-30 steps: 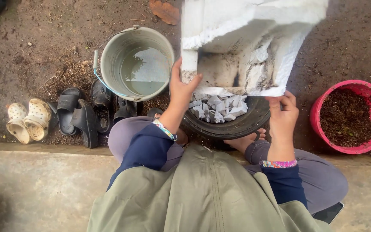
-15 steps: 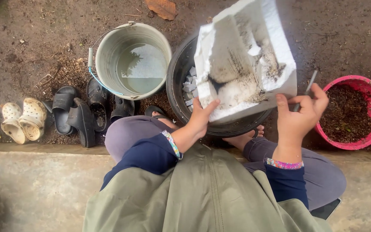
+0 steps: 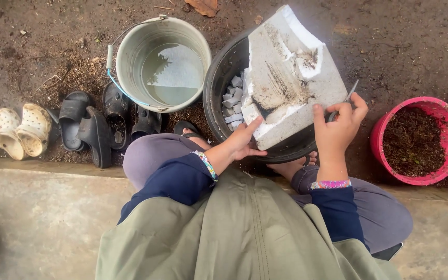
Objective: Breaking a large piece of styrofoam into smaller pieces using hands and scissors, then placing the pieces into a bucket.
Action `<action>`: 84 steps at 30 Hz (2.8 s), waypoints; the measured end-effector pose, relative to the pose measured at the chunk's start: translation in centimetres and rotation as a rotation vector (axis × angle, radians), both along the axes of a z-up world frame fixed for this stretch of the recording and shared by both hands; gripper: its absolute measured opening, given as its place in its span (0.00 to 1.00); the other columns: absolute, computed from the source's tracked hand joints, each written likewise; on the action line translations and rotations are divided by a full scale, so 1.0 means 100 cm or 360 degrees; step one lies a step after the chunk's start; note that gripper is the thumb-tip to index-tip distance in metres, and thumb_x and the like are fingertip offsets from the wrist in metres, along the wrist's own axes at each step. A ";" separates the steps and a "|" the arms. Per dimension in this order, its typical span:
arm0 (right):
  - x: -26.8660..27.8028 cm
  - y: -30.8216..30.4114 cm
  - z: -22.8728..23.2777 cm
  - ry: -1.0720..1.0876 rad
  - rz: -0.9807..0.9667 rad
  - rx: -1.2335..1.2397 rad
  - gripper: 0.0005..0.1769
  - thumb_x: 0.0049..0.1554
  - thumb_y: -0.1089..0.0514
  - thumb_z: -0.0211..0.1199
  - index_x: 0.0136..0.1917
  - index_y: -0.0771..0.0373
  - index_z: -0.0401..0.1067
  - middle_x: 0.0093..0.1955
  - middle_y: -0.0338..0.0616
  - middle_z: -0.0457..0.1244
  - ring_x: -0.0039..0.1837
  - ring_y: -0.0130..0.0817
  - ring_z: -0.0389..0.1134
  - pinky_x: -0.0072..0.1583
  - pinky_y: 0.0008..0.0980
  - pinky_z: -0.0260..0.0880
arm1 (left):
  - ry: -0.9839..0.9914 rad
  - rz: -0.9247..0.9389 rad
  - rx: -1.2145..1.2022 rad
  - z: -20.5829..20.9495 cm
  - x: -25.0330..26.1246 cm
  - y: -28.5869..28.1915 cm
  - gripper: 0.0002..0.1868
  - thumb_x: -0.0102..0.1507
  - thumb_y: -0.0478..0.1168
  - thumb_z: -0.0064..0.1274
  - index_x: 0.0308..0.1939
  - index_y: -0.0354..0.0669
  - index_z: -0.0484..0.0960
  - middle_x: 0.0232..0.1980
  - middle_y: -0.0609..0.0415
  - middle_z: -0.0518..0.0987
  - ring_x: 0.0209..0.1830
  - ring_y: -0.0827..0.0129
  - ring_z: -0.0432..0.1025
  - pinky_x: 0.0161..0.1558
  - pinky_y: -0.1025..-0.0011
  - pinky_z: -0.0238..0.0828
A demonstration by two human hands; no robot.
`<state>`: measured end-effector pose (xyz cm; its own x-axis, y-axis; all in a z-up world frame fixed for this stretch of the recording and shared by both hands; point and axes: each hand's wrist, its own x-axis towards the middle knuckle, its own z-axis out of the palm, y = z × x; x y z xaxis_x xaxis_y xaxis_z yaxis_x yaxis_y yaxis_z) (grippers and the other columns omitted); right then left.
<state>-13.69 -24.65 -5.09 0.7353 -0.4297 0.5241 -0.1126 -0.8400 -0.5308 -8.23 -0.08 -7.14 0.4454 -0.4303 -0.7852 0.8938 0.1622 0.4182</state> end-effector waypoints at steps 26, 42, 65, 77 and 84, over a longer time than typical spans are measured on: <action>0.038 0.011 0.003 -0.0221 0.0088 0.0223 0.13 0.56 0.68 0.74 0.43 0.63 0.68 0.67 0.52 0.57 0.67 0.57 0.67 0.61 0.47 0.71 | -0.2642 -0.1126 0.1363 0.013 0.005 0.018 0.56 0.53 0.48 0.71 0.79 0.44 0.53 0.69 0.43 0.67 0.78 0.44 0.54 0.64 0.38 0.64; -0.015 0.074 0.125 0.0314 0.0783 0.0759 0.06 0.59 0.70 0.64 0.50 0.67 0.79 0.45 0.51 0.70 0.38 0.38 0.74 0.36 0.31 0.75 | -0.2917 -0.0916 0.1438 0.060 0.030 0.026 0.43 0.50 0.49 0.68 0.69 0.48 0.71 0.59 0.48 0.78 0.68 0.46 0.69 0.56 0.44 0.73; -0.003 0.089 0.119 0.0581 0.0596 0.0251 0.02 0.61 0.60 0.65 0.45 0.57 0.77 0.33 0.44 0.64 0.39 0.45 0.72 0.40 0.37 0.71 | -0.2763 -0.1436 0.1490 0.058 0.021 0.025 0.48 0.45 0.51 0.72 0.66 0.39 0.69 0.69 0.43 0.67 0.76 0.49 0.55 0.62 0.41 0.59; 0.002 0.140 0.108 0.0546 0.0316 -0.0794 0.04 0.52 0.53 0.62 0.37 0.52 0.70 0.32 0.33 0.56 0.30 0.33 0.66 0.34 0.29 0.66 | -0.2992 -0.1085 0.1439 0.014 0.019 0.021 0.41 0.46 0.53 0.67 0.58 0.39 0.70 0.59 0.46 0.72 0.73 0.50 0.60 0.54 0.48 0.68; -0.014 0.151 0.064 0.0299 0.0283 -0.1014 0.07 0.54 0.57 0.56 0.34 0.52 0.62 0.34 0.32 0.49 0.28 0.26 0.55 0.33 0.21 0.60 | -0.2981 -0.1161 0.1446 0.007 0.022 0.023 0.41 0.47 0.52 0.66 0.60 0.40 0.69 0.61 0.45 0.71 0.73 0.49 0.59 0.53 0.48 0.70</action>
